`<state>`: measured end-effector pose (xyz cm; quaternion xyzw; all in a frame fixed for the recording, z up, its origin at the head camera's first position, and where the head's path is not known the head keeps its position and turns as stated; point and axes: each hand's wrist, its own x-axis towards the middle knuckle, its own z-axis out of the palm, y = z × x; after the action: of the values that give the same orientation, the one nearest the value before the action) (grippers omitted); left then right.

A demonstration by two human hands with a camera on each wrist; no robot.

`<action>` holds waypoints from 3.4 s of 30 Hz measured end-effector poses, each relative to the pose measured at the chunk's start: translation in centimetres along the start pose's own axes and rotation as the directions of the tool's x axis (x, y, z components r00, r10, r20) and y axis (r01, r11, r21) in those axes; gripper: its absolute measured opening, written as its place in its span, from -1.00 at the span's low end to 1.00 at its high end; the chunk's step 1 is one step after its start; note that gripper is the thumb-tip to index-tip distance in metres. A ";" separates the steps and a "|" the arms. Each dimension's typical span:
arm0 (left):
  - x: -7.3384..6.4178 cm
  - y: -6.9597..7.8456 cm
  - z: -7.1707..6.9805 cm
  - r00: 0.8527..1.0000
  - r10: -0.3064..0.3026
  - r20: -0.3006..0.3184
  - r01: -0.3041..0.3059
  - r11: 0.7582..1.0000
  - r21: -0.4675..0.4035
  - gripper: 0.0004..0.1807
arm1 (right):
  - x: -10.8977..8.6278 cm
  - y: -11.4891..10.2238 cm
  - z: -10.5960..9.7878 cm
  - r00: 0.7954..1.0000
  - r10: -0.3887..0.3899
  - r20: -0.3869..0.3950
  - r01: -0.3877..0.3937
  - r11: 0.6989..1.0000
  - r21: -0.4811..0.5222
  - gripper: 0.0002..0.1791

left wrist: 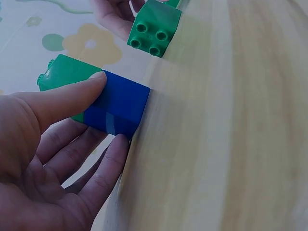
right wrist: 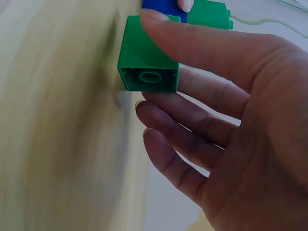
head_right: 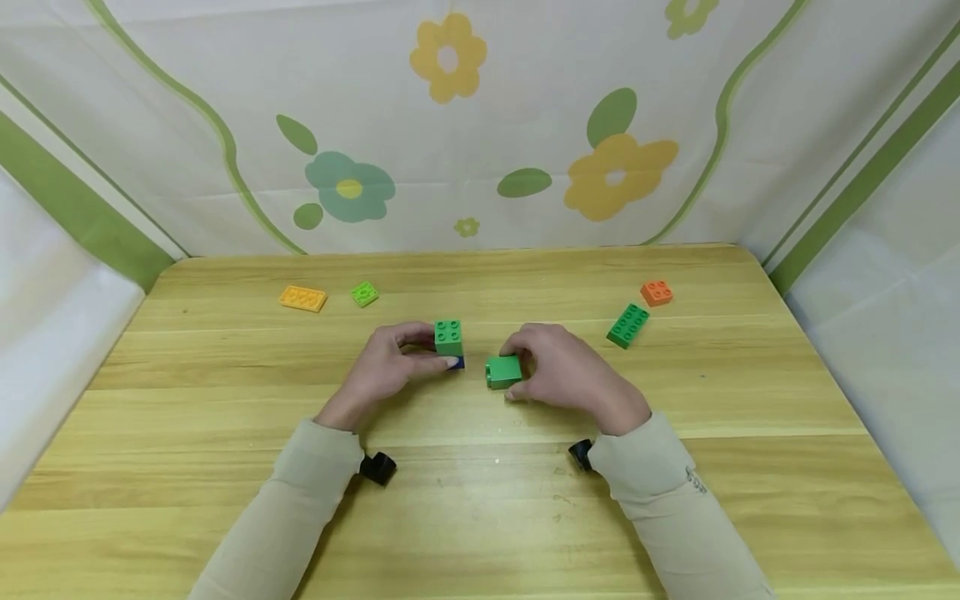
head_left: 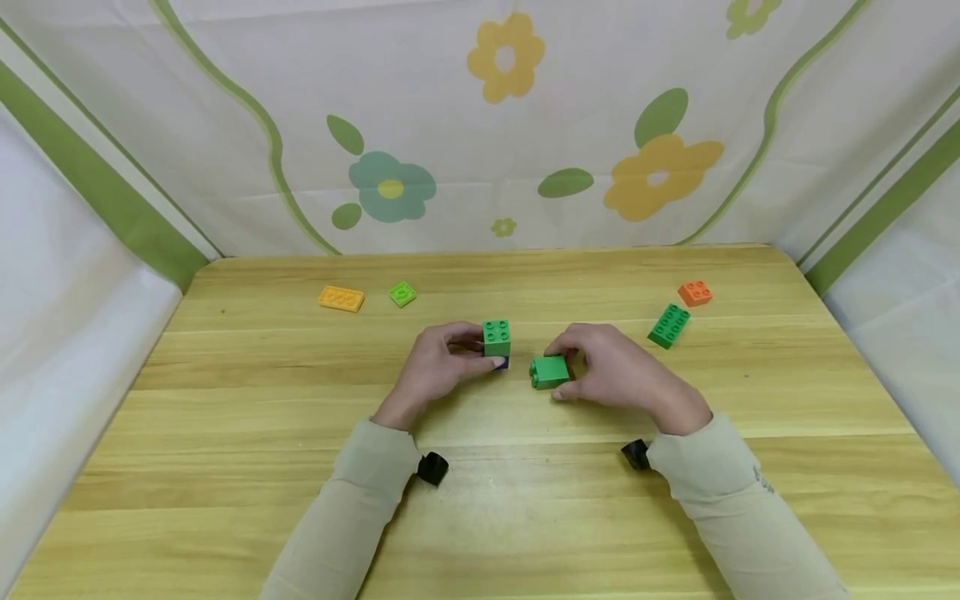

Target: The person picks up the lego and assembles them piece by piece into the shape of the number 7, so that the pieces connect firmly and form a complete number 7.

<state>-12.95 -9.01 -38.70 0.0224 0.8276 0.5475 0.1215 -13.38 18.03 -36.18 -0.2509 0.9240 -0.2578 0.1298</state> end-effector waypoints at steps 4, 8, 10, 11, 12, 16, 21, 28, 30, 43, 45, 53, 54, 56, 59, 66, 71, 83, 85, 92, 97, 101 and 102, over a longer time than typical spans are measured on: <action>-0.1 0.1 0.0 1.000 -0.012 -0.001 0.012 1.000 -0.004 -0.52 | 0.0 0.1 0.3 1.000 -0.009 -0.009 0.009 1.000 -0.003 -0.58; -0.3 0.4 0.0 1.000 -0.029 -0.007 0.029 1.000 0.006 -0.53 | -0.2 0.3 0.2 1.000 0.000 -0.027 0.002 0.998 0.061 -0.62; -0.4 0.6 0.0 0.999 -0.032 -0.011 0.032 0.999 0.020 -0.53 | -0.3 0.4 0.0 0.999 0.017 -0.043 -0.012 0.992 0.129 -0.63; -0.4 0.7 0.0 0.999 -0.032 -0.013 0.033 0.999 0.024 -0.53 | -0.4 0.4 -0.2 0.998 0.031 -0.053 -0.021 0.985 0.171 -0.63; -0.4 0.8 0.0 0.999 -0.034 -0.016 0.035 0.999 0.026 -0.53 | -0.4 0.4 -0.3 0.997 0.044 -0.062 -0.030 0.977 0.213 -0.63; -0.5 1.0 0.1 0.999 -0.043 -0.020 0.043 0.999 0.025 -0.53 | -0.3 0.4 -0.8 0.993 0.081 -0.091 -0.042 0.930 0.365 -0.59; -0.5 0.9 0.1 0.999 -0.049 -0.023 0.050 0.998 0.029 -0.54 | 0.5 0.0 -0.8 0.985 0.085 -0.150 -0.002 0.877 0.481 -0.53; -0.4 0.9 0.0 0.999 -0.050 -0.018 0.051 0.999 0.012 -0.54 | 1.6 -1.0 -0.6 0.972 0.077 -0.221 0.052 0.851 0.523 -0.45; -0.4 0.9 0.0 0.998 -0.054 -0.016 0.054 0.998 0.009 -0.54 | 1.9 -1.4 -0.6 0.970 0.082 -0.230 0.056 0.843 0.535 -0.47; -0.4 0.9 -0.2 1.000 -0.026 -0.009 0.026 1.000 0.002 -0.53 | 3.0 -2.9 0.6 0.960 0.064 -0.274 0.118 0.792 0.599 -0.51; -0.4 0.8 -0.2 1.000 -0.026 -0.004 0.026 1.000 -0.002 -0.54 | 3.0 -3.0 0.7 0.956 0.072 -0.286 0.118 0.795 0.595 -0.52; -0.3 0.6 -0.2 1.000 -0.030 -0.003 0.030 0.999 -0.022 -0.56 | 3.3 -3.0 0.9 0.946 0.036 -0.322 0.163 0.807 0.567 -0.45; -0.3 0.6 -0.3 1.000 -0.029 -0.003 0.029 0.999 -0.020 -0.56 | 3.4 -3.1 0.9 0.944 0.029 -0.328 0.172 0.806 0.567 -0.44; -0.3 0.5 -0.3 1.000 -0.025 -0.003 0.025 1.000 -0.013 -0.57 | 3.4 -3.2 1.0 0.943 0.019 -0.332 0.183 0.804 0.566 -0.43; -0.3 0.5 -0.4 1.000 -0.015 -0.002 0.015 1.000 -0.009 -0.57 | 3.5 -3.3 1.2 0.945 0.017 -0.327 0.184 0.800 0.571 -0.47; -0.3 0.5 -0.3 1.000 0.001 0.000 -0.001 1.000 0.005 -0.58 | 3.4 -3.5 1.5 0.944 0.032 -0.330 0.166 0.816 0.554 -0.52; -0.4 0.6 -0.3 1.000 -0.008 0.001 0.008 1.000 0.008 -0.56 | 3.4 -3.6 1.6 0.940 0.018 -0.339 0.179 0.822 0.541 -0.53; -0.5 0.6 -0.3 1.000 -0.002 -0.006 0.002 1.000 0.026 -0.57 | 3.5 -3.7 1.6 0.943 0.005 -0.332 0.181 0.830 0.528 -0.53; -0.5 0.6 -0.3 1.000 0.002 -0.005 -0.002 1.000 0.026 -0.57 | 3.4 -3.8 1.6 0.942 0.004 -0.335 0.185 0.827 0.531 -0.53; -0.5 0.5 -0.3 1.000 -0.001 0.000 0.001 1.000 0.021 -0.56 | 3.4 -3.8 1.7 0.941 0.002 -0.340 0.184 0.838 0.514 -0.53; -0.4 0.4 -0.2 1.000 -0.010 0.002 0.010 1.000 0.012 -0.56 | 3.3 -3.9 1.8 0.939 -0.013 -0.344 0.198 0.838 0.509 -0.52; -0.4 0.5 -0.2 1.000 -0.016 -0.001 0.016 1.000 0.009 -0.56 | 3.3 -4.0 1.7 0.936 -0.022 -0.352 0.210 0.837 0.506 -0.52; -0.4 0.5 -0.2 1.000 -0.017 -0.002 0.017 1.000 0.008 -0.56 | 3.4 -4.0 1.7 0.935 -0.024 -0.353 0.211 0.837 0.504 -0.52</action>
<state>-12.61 -9.06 -38.11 0.0153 0.8301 0.5430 0.1255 -13.98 12.58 -35.83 -0.2146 0.8063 -0.5508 0.0203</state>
